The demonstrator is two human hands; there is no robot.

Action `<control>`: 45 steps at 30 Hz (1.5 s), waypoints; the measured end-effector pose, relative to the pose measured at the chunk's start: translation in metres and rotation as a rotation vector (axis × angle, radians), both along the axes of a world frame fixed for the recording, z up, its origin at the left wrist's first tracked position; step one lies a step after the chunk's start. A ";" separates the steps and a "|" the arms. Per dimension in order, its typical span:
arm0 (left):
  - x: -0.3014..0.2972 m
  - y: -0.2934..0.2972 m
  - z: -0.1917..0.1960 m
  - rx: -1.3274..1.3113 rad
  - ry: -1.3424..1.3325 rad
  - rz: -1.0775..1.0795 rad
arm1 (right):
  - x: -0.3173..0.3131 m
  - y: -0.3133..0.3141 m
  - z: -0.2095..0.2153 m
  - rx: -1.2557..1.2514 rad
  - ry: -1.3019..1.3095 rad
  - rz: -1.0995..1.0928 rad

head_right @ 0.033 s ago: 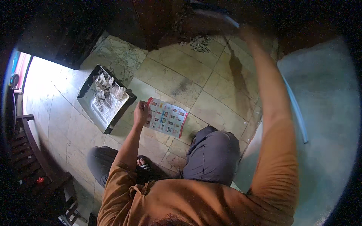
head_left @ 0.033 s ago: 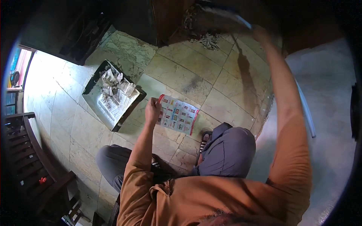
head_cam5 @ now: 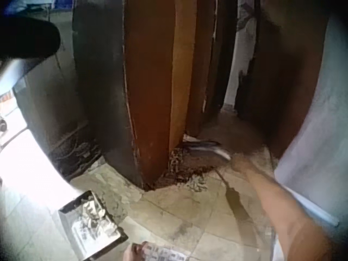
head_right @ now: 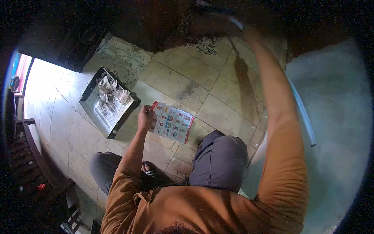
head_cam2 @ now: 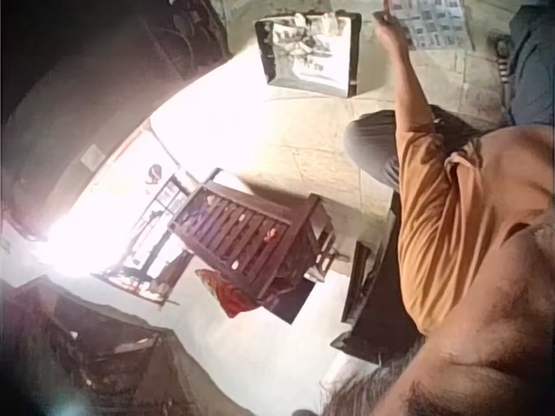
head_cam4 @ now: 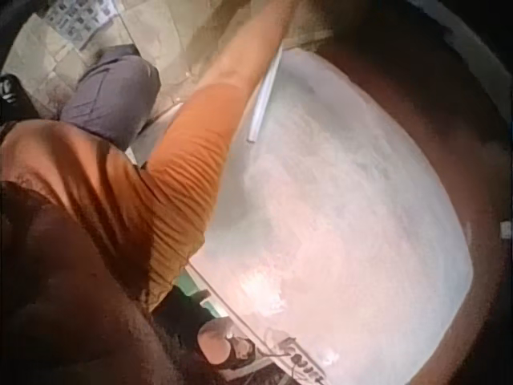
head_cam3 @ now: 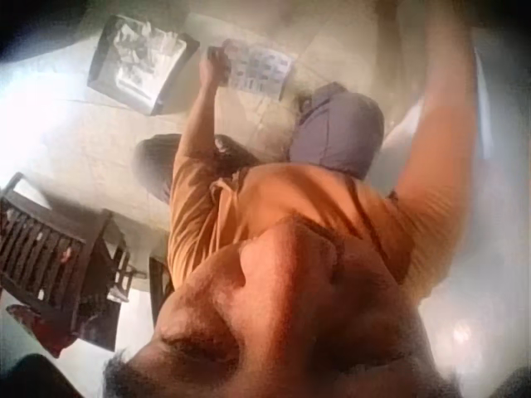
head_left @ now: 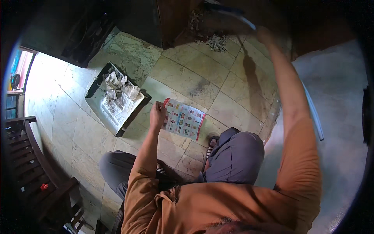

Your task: The person sweeps paint debris from a tile floor into a paint tray and uses a piece of paper to collect smaller fragments.

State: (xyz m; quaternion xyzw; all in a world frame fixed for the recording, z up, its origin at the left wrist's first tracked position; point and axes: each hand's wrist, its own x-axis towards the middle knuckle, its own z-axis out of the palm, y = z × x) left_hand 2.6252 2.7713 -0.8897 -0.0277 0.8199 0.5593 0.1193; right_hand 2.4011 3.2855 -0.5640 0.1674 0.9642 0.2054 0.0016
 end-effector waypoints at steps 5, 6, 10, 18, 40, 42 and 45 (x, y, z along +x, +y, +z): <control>0.016 -0.048 -0.014 -0.067 -0.097 0.093 | 0.038 -0.117 -0.043 -0.139 -0.173 0.117; 0.015 -0.049 -0.017 -0.076 -0.091 0.102 | 0.055 -0.129 -0.028 -0.190 -0.177 0.110; 0.013 -0.039 -0.033 -0.019 -0.059 0.089 | 0.113 -0.094 0.049 -0.036 -0.230 0.101; 0.010 -0.034 -0.022 0.054 -0.094 0.080 | 0.149 -0.079 0.093 -0.027 -0.058 0.104; 0.014 -0.041 -0.017 0.003 -0.063 0.031 | 0.166 -0.075 0.089 -0.030 0.136 0.307; 0.012 -0.041 -0.014 0.002 -0.030 0.017 | 0.147 -0.093 0.068 0.107 0.095 0.197; 0.008 -0.033 -0.002 0.083 -0.068 0.015 | 0.120 -0.091 0.019 -0.087 0.219 0.205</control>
